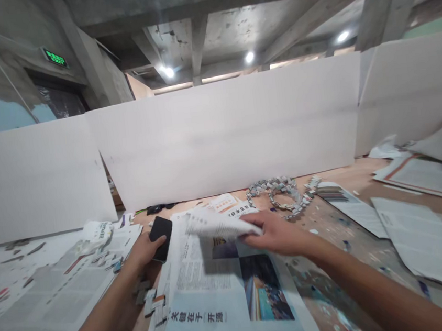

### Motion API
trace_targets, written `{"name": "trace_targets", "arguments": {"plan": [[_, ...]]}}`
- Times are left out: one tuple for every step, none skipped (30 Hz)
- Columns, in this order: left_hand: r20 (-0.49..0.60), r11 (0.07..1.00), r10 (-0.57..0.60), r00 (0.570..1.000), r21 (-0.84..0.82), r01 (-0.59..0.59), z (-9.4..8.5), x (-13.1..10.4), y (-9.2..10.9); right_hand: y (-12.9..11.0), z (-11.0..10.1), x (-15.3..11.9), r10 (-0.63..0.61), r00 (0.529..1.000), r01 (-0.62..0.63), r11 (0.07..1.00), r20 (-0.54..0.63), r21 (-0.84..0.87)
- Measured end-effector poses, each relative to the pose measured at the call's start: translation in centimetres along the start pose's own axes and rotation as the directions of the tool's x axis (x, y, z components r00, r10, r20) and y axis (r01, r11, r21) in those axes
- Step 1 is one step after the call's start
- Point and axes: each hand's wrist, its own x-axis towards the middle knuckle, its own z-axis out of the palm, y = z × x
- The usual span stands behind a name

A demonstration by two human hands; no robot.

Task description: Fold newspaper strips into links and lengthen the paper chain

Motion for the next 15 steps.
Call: {"name": "trace_targets", "arguments": {"plan": [[-0.003, 0.999, -0.011, 1.0, -0.052, 0.011, -0.2, -0.4, 0.2, -0.9, 0.9, -0.4, -0.042, 0.998, 0.042, 0.999, 0.049, -0.004], [0.0, 0.994, -0.024, 1.0, -0.11, 0.024, -0.4, -0.8, 0.4, -1.9, 2.0, -0.8, -0.088, 0.989, 0.09, 0.996, 0.115, -0.008], [0.011, 0.985, -0.038, 0.999, -0.17, 0.039, -0.6, -1.2, 0.6, -2.9, 3.1, -1.2, -0.126, 0.977, 0.131, 0.991, 0.172, -0.023], [0.026, 0.972, -0.049, 0.998, -0.23, 0.054, -0.6, -1.7, 0.9, -3.8, 4.2, -1.6, -0.141, 0.967, 0.153, 0.987, 0.21, -0.042], [0.049, 0.955, -0.059, 0.997, -0.289, 0.07, -0.6, -2.2, 1.1, -4.5, 5.2, -1.9, -0.156, 0.957, 0.174, 0.983, 0.246, -0.054], [0.072, 0.935, -0.069, 0.995, -0.344, 0.09, -0.6, -2.8, 1.4, -4.9, 6.1, -2.2, -0.172, 0.947, 0.196, 0.979, 0.27, -0.063], [0.092, 0.913, -0.079, 0.993, -0.393, 0.109, -0.5, -3.3, 1.6, -5.1, 6.7, -2.3, -0.183, 0.943, 0.21, 0.975, 0.277, -0.072], [0.109, 0.893, -0.086, 0.99, -0.433, 0.125, -0.4, -3.7, 1.8, -5.1, 7.0, -2.3, -0.182, 0.943, 0.211, 0.974, 0.279, -0.08], [0.12, 0.876, -0.087, 0.989, -0.464, 0.134, -0.4, -4.1, 2.0, -4.9, 7.2, -2.3, -0.173, 0.947, 0.203, 0.975, 0.27, -0.087], [0.12, 0.854, -0.092, 0.989, -0.5, 0.14, -0.5, -4.5, 2.2, -4.6, 7.1, -2.2, -0.155, 0.956, 0.182, 0.979, 0.25, -0.09], [0.114, 0.824, -0.098, 0.989, -0.547, 0.145, -0.6, -4.8, 2.4, -4.2, 6.8, -2.0, -0.129, 0.967, 0.151, 0.985, 0.218, -0.087], [0.104, 0.783, -0.104, 0.989, -0.604, 0.146, -0.9, -5.0, 2.6, -3.8, 6.4, -1.8, -0.1, 0.981, 0.115, 0.99, 0.169, -0.08], [0.095, 0.733, -0.106, 0.99, -0.665, 0.143, -1.2, -5.2, 2.8, -3.3, 5.9, -1.6, -0.07, 0.992, 0.077, 0.995, 0.103, -0.067], [0.091, 0.677, -0.101, 0.991, -0.723, 0.136, -1.6, -5.3, 2.9, -2.9, 5.3, -1.3, -0.033, 0.999, 0.034, 0.998, 0.021, -0.051], [0.092, 0.626, -0.083, 0.992, -0.77, 0.124, -2.0, -5.4, 3.0, -2.4, 4.6, -1.0, 0.005, 0.997, -0.008, 0.999, -0.071, -0.035]]}}
